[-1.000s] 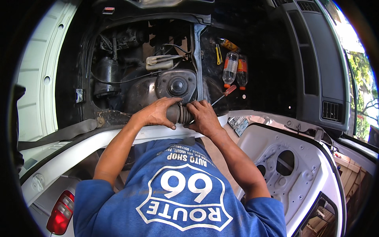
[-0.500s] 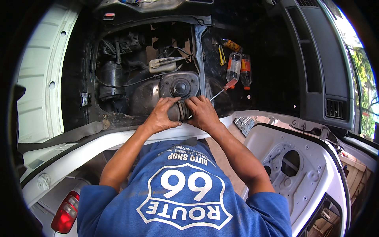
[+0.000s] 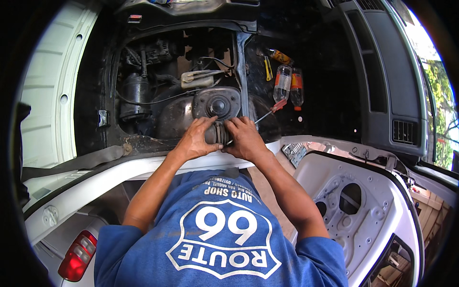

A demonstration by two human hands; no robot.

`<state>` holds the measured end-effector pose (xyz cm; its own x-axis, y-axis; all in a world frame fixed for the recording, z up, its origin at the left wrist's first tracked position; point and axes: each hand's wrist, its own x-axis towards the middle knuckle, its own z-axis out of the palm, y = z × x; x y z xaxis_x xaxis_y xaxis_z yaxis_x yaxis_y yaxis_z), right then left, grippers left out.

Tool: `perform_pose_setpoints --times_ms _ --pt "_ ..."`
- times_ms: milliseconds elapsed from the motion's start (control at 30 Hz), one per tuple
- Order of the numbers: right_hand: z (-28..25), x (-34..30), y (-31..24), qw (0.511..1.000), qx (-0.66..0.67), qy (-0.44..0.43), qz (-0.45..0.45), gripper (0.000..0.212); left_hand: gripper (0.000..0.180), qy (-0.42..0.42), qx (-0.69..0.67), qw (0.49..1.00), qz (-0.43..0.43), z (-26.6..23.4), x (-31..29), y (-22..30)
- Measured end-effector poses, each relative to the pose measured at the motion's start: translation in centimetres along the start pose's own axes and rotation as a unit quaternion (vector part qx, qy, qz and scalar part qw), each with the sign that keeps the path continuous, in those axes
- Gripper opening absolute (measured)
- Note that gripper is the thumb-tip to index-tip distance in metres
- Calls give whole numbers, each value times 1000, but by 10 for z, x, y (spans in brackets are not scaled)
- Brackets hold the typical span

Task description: The person uses a power drill to remove a bolt from a black rubber boot, then walks around the garage and installs the boot onto a vehicle's interior mechanism.

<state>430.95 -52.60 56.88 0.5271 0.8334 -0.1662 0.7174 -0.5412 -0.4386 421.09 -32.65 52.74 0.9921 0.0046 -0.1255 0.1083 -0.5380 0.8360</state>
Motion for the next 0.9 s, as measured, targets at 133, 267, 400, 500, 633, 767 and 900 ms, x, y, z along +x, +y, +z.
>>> perform_pose_setpoints --times_ms 133,267,400,500,633,767,900 --pt "-14 -4 -1 998 46 -48 -6 77 91 -31 1 999 -29 -1 0 0" --pt "-19 -4 1 995 49 -87 -9 80 88 -62 -7 998 -22 -6 5 -5" --pt "-20 -6 6 996 46 -72 9 84 82 -61 -43 997 -21 -10 5 -6" --pt "-19 -8 7 992 44 -105 47 86 77 -78 -55 994 -56 -14 3 -2" --pt "-16 -11 7 994 71 -77 32 83 69 -108 -73 987 -88 -19 4 0" --pt "-13 -13 8 994 86 -67 24 81 64 -93 -126 984 -88 -17 4 -3" --pt "-11 -9 6 994 82 -70 13 80 59 -83 -136 984 -84 -13 2 -4"
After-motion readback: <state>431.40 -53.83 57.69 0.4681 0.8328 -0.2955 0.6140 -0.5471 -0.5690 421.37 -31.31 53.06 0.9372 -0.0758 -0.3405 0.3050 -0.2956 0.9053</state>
